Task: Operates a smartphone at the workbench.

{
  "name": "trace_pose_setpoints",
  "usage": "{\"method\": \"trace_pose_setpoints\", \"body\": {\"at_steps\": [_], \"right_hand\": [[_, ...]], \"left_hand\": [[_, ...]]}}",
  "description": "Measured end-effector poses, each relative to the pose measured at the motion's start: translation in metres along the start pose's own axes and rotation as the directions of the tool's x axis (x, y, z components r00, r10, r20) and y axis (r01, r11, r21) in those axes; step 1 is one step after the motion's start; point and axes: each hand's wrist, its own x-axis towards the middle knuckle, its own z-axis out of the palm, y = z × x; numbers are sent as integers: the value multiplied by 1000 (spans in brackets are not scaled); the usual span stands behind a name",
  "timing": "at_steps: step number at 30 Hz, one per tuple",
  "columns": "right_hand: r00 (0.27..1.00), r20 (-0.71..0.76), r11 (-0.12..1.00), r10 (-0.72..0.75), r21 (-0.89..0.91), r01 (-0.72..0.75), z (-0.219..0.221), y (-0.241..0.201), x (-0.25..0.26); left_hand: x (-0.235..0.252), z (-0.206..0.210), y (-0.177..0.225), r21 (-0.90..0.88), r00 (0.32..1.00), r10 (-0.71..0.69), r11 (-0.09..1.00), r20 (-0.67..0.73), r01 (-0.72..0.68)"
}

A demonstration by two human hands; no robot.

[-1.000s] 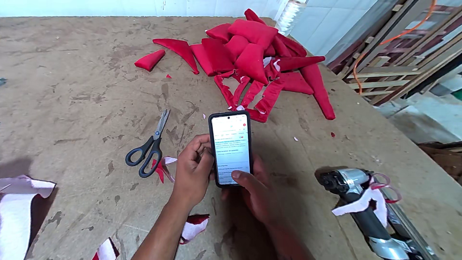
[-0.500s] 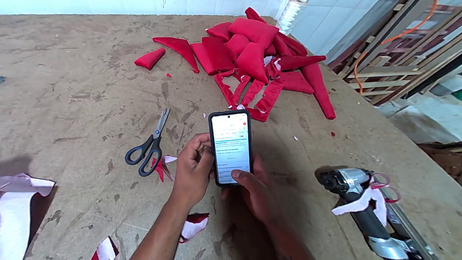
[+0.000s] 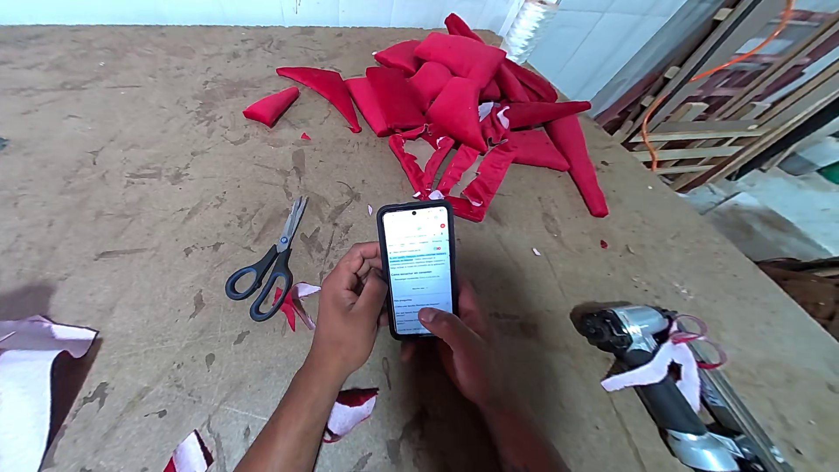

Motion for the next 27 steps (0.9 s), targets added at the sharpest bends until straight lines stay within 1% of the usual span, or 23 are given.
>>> {"method": "trace_pose_setpoints", "body": {"at_steps": [16,21,27], "right_hand": [[1000,-3,1000,-2,12,2,0,1,0],[1000,-28,1000,14,12,-14,1,1,0],[1000,-13,1000,-2,10,2,0,2,0]], "left_hand": [[0,0,0,-4,1000,-10,1000,3,10],[0,-1,0,-14,1000,-18,1000,9,18],[0,0,1,-13,1000,-13,1000,9,13]]}}
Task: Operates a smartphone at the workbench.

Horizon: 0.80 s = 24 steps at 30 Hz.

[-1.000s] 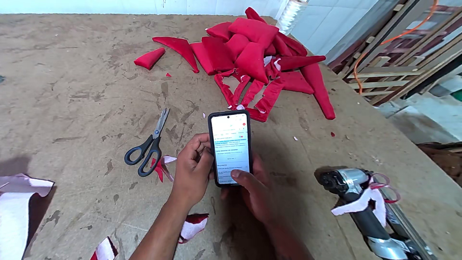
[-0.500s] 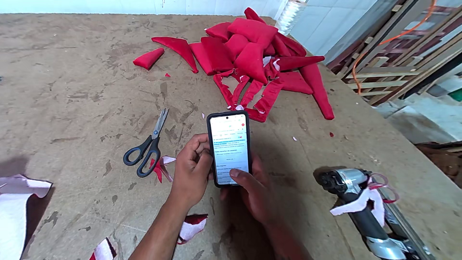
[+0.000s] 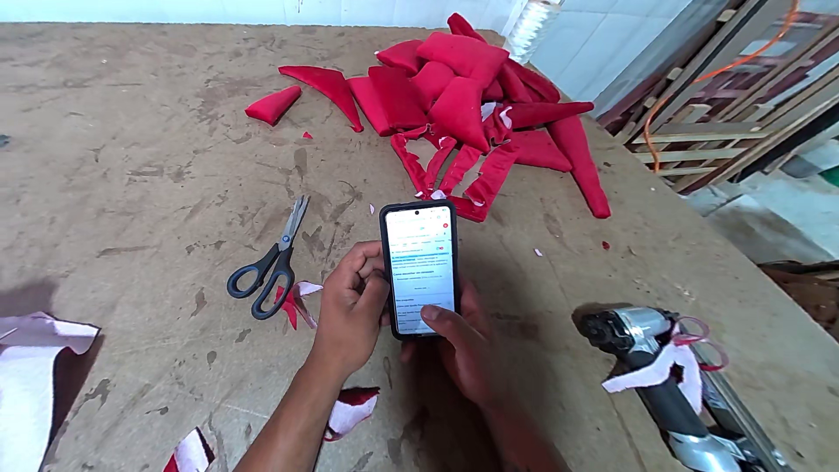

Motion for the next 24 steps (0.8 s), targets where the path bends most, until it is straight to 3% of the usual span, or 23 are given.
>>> {"method": "trace_pose_setpoints", "body": {"at_steps": [24], "right_hand": [[1000,3,1000,5,-2,-5,1,0,0]], "left_hand": [[0,-1,0,20,1000,-13,1000,-6,13]]}}
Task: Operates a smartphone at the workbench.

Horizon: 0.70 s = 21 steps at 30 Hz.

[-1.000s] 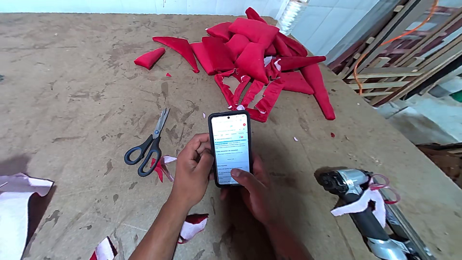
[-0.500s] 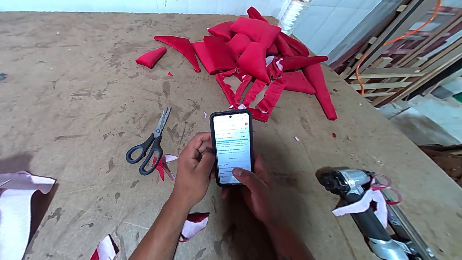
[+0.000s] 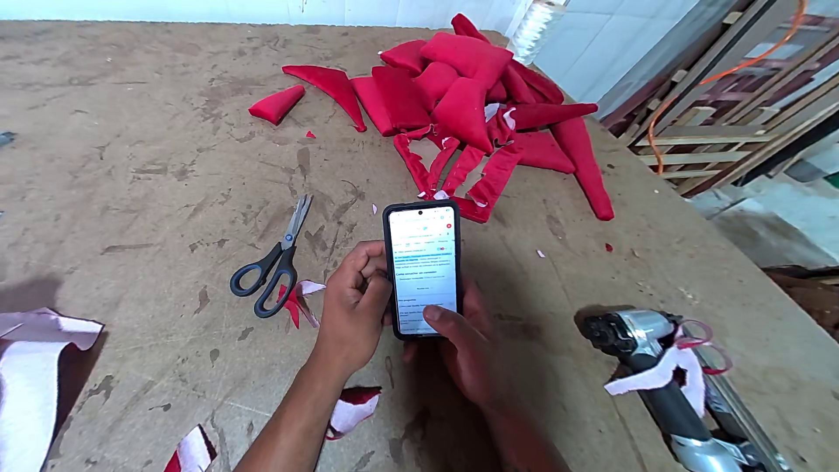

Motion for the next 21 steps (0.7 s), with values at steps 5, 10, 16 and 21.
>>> {"method": "trace_pose_setpoints", "body": {"at_steps": [5,10,16,21], "right_hand": [[1000,0,1000,4,0,-4,0,-1,-1],[1000,2,1000,-2,0,2,1,0,0],[1000,-11,1000,-5,5,5,1,1,1],[999,-39,1000,1,-11,-2,2,0,1]], "left_hand": [[0,0,0,-8,1000,5,1000,3,-5],[0,0,0,-11,1000,9,1000,4,-9],[0,0,0,-11,1000,8,1000,6,-8],[0,1,0,-13,1000,11,1000,5,-11]]}}
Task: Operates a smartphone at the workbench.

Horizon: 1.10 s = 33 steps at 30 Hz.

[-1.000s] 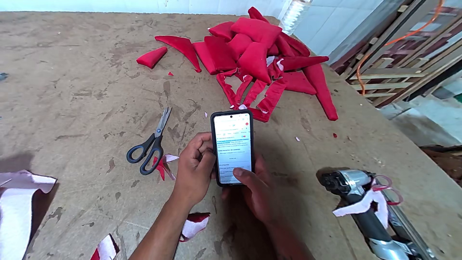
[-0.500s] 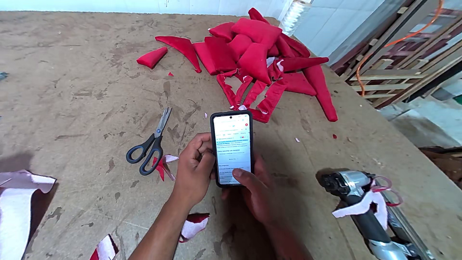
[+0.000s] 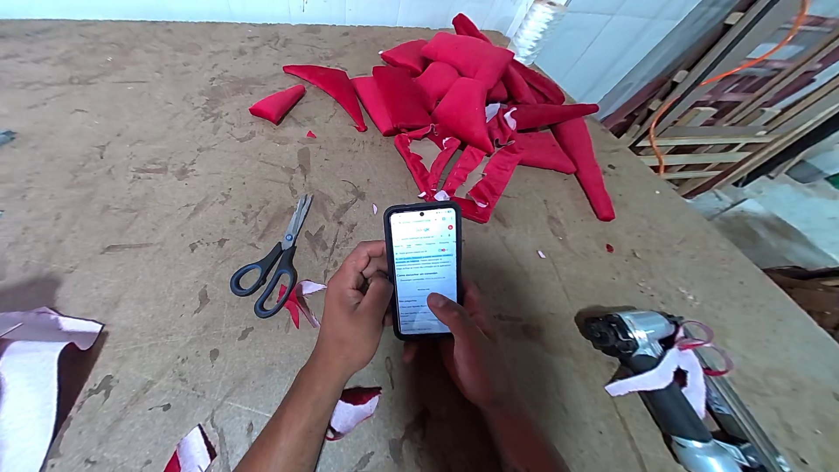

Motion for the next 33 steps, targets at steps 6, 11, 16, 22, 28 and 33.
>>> {"method": "trace_pose_setpoints", "body": {"at_steps": [6,11,16,22,28,33], "right_hand": [[1000,-13,1000,5,-9,-5,1,0,0],[1000,-15,1000,-2,-9,2,1,0,1],[1000,-12,1000,-4,-12,4,1,0,1],[1000,-26,1000,-2,-16,1,2,0,1],[1000,-22,1000,1,-22,-1,1,1,1],[1000,-23,1000,3,-15,-3,1,0,1]], "left_hand": [[0,0,0,17,1000,5,1000,1,-5],[0,0,-1,18,1000,16,1000,4,-16],[1,0,-1,19,1000,18,1000,2,-18],[1,0,-1,16,1000,25,1000,4,-25],[1,0,0,19,1000,15,1000,2,-15],[1,0,-1,15,1000,15,1000,-3,-15]]}}
